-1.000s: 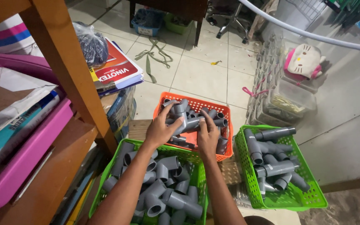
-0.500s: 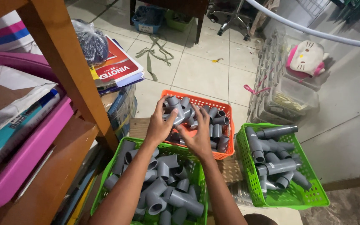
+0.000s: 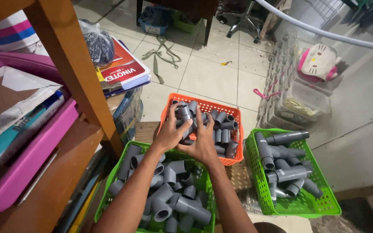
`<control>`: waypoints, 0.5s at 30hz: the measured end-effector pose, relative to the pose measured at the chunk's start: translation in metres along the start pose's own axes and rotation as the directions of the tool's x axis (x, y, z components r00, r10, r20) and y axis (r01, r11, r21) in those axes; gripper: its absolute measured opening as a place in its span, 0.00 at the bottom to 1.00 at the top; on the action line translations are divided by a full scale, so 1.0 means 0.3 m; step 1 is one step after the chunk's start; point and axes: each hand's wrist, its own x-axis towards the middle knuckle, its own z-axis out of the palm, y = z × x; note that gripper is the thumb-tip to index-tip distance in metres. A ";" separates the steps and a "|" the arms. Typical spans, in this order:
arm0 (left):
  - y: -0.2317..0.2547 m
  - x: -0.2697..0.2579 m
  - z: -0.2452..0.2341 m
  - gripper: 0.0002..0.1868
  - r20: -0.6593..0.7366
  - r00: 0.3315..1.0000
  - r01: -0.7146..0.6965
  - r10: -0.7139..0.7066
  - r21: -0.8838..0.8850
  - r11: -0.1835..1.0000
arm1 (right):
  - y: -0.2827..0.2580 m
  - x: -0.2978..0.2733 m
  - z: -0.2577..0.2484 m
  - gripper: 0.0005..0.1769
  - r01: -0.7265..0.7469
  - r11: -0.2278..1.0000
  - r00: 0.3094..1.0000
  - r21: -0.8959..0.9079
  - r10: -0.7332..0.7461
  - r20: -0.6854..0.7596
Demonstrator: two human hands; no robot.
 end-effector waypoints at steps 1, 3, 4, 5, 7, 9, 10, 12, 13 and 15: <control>-0.006 0.001 0.003 0.39 -0.002 1.000 -0.001 0.001 -0.001 1.000 | 0.001 0.000 0.002 0.81 0.002 1.000 1.000 -0.001 -0.002 0.001; -0.018 0.002 0.010 0.35 0.040 0.998 -0.040 0.043 -0.074 0.996 | 0.002 -0.004 0.007 0.80 0.005 1.000 1.000 -0.001 -0.005 0.028; -0.038 0.011 0.012 0.35 0.040 0.998 -0.040 0.043 -0.074 0.996 | 0.013 0.001 0.014 0.80 0.005 1.000 1.000 -0.001 -0.005 0.028; -0.058 0.020 0.013 0.35 0.055 0.997 -0.054 0.058 -0.078 0.996 | 0.025 0.005 0.020 0.81 0.005 1.000 0.999 -0.027 -0.004 0.044; -0.080 0.034 0.015 0.35 0.069 0.995 -0.069 0.075 -0.082 0.994 | 0.025 0.011 0.021 0.82 0.007 0.999 0.998 -0.053 -0.004 0.058; -0.083 0.039 0.019 0.35 0.060 0.994 -0.088 0.093 -0.080 0.993 | 0.004 0.011 0.008 0.80 0.012 0.999 0.999 -0.052 -0.010 0.052; -0.098 0.047 0.022 0.35 0.059 0.994 -0.087 0.092 -0.081 0.993 | 0.024 0.009 0.014 0.80 0.013 0.999 0.999 -0.053 -0.010 0.054; -0.127 0.062 0.027 0.35 0.057 0.994 -0.093 0.094 -0.029 0.995 | 0.063 0.007 0.027 0.82 0.010 0.999 0.998 -0.044 -0.007 0.056; -0.133 0.068 0.027 0.35 0.056 0.994 -0.093 0.095 -0.028 0.995 | 0.059 0.009 0.028 0.82 0.010 0.999 0.998 -0.044 -0.008 0.056; -0.144 0.084 0.031 0.35 0.024 0.995 -0.099 0.100 -0.021 0.995 | 0.055 0.015 0.028 0.81 0.053 0.996 0.998 -0.070 -0.051 0.028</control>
